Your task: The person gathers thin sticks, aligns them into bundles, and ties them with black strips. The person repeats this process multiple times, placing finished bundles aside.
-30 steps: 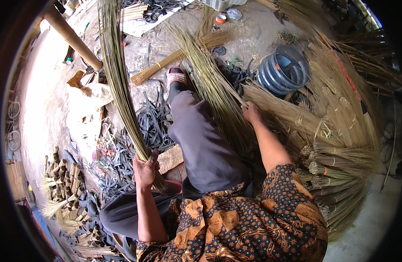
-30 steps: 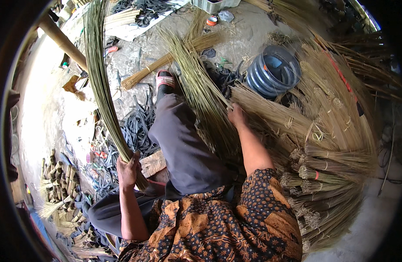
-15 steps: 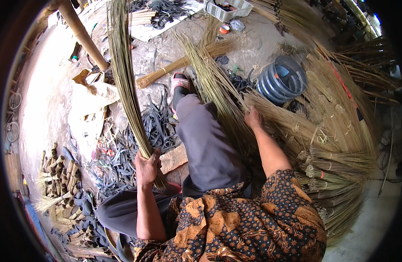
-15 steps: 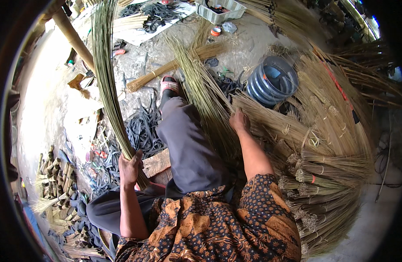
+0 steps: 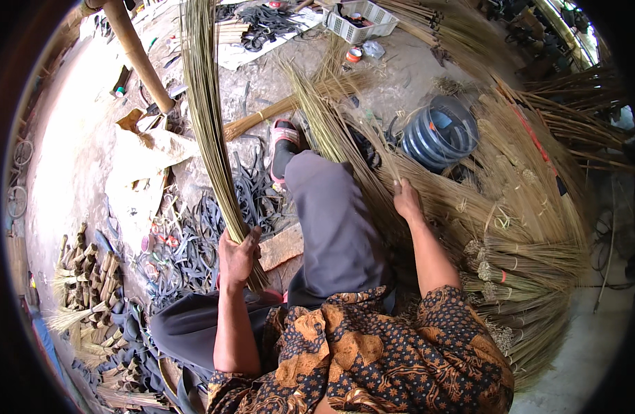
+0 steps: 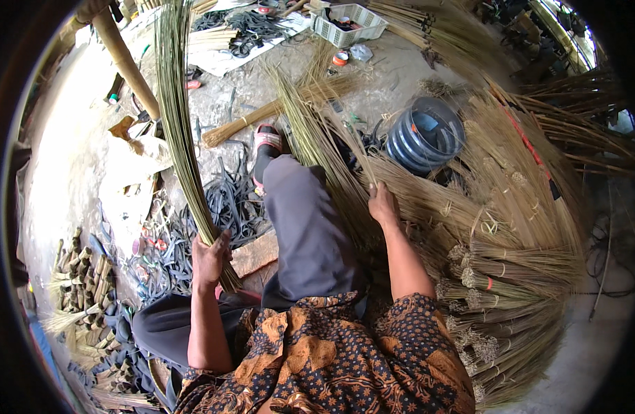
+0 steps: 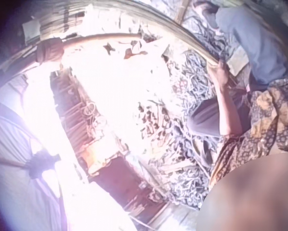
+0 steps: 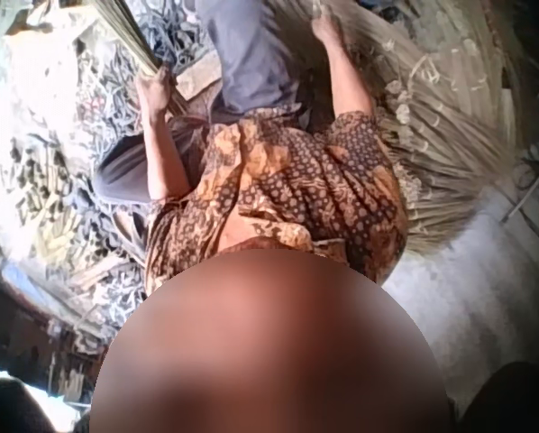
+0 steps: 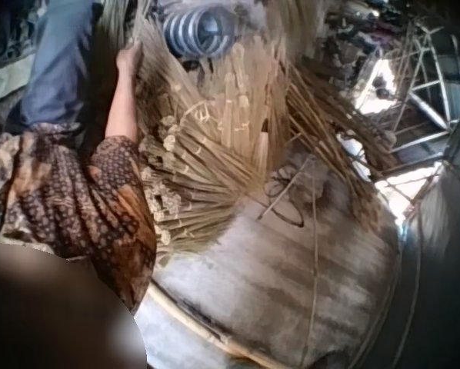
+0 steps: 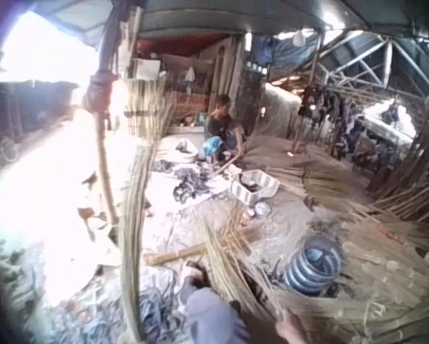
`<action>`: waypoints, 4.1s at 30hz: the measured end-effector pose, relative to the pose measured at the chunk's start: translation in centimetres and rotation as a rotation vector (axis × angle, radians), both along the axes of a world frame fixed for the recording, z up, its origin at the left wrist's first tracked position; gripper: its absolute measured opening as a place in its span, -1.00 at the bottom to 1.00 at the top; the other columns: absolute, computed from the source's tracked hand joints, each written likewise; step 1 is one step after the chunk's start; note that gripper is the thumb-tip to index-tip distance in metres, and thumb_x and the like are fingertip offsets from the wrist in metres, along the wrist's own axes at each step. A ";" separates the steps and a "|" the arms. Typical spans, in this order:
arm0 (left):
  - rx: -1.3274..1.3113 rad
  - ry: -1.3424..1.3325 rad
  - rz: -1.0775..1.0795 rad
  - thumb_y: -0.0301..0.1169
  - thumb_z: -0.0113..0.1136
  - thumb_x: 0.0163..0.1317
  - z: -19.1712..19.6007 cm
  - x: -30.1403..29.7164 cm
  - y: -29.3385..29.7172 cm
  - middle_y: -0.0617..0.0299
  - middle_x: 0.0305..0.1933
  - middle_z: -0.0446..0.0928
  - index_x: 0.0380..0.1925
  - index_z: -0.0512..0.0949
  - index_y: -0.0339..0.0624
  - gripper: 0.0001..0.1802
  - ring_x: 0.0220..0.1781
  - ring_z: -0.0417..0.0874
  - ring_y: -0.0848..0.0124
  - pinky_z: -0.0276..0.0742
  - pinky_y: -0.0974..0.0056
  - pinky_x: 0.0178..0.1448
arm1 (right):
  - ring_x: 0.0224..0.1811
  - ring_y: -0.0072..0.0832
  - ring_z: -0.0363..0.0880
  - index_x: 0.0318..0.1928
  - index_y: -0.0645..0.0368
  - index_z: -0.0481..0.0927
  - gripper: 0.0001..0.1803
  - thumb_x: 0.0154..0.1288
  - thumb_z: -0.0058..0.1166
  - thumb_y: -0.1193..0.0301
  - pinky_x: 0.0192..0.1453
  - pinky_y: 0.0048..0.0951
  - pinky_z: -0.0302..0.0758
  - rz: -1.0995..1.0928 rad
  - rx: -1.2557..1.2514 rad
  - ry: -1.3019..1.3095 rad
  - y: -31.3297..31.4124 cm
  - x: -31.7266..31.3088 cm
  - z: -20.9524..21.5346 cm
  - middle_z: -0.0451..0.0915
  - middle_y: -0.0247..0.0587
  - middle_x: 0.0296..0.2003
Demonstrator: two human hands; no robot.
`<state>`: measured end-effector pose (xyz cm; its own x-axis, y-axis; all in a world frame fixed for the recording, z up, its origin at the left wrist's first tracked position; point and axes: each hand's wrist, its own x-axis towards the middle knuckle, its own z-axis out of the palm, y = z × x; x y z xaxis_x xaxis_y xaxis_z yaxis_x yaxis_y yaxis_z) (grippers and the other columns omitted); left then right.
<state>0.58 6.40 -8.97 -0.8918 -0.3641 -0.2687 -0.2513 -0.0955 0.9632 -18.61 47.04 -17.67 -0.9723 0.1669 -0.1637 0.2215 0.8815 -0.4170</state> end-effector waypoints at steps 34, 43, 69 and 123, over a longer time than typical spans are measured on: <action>-0.128 0.250 0.036 -0.29 0.35 0.40 10.1 -1.4 -4.0 0.35 -0.50 0.57 -0.30 0.59 -0.24 -0.76 -0.47 0.56 0.56 0.50 0.35 -0.36 | 0.50 0.10 0.35 0.57 0.46 0.05 0.13 0.43 0.12 -0.24 0.59 -0.01 0.30 1.006 -0.761 -0.151 -26.7 8.5 17.0 0.20 0.39 0.51; -0.048 0.360 -0.237 -0.38 0.48 0.22 5.5 -2.5 -0.5 0.31 -0.38 0.63 -0.21 0.60 -0.26 -0.73 -0.32 0.62 0.53 0.57 0.32 -0.21 | -0.62 -0.70 0.42 0.12 0.30 0.59 -0.70 0.49 0.23 0.42 -0.55 -0.61 0.42 0.855 -1.446 0.162 -32.3 6.6 22.7 0.49 -0.46 -0.55; -0.411 0.423 0.101 -0.36 0.32 0.26 -8.8 -0.7 -0.7 -0.16 0.09 0.67 0.17 0.54 -0.27 -0.51 0.15 0.70 -0.04 0.57 0.02 0.22 | -0.15 -0.21 0.75 0.06 0.21 0.66 -0.72 0.38 0.19 0.43 -0.06 -0.25 0.64 0.873 -1.051 0.102 -34.3 11.5 11.9 0.74 -0.04 -0.22; -0.384 0.305 -0.004 -0.34 0.23 0.29 -24.9 -1.2 3.0 -0.15 0.26 0.55 0.27 0.47 -0.24 -0.46 0.34 0.55 -0.01 0.49 0.01 0.36 | -0.03 -0.07 0.75 0.11 0.18 0.61 -0.67 0.41 0.23 0.34 0.05 -0.16 0.63 0.836 -0.731 -0.163 -31.4 10.4 2.1 0.73 0.06 -0.13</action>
<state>-0.62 9.36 -33.90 -0.9105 -0.3820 0.1584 0.0485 0.2816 0.9583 -8.19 15.65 -15.52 -0.6917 -0.7166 -0.0902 -0.2266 0.3339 -0.9150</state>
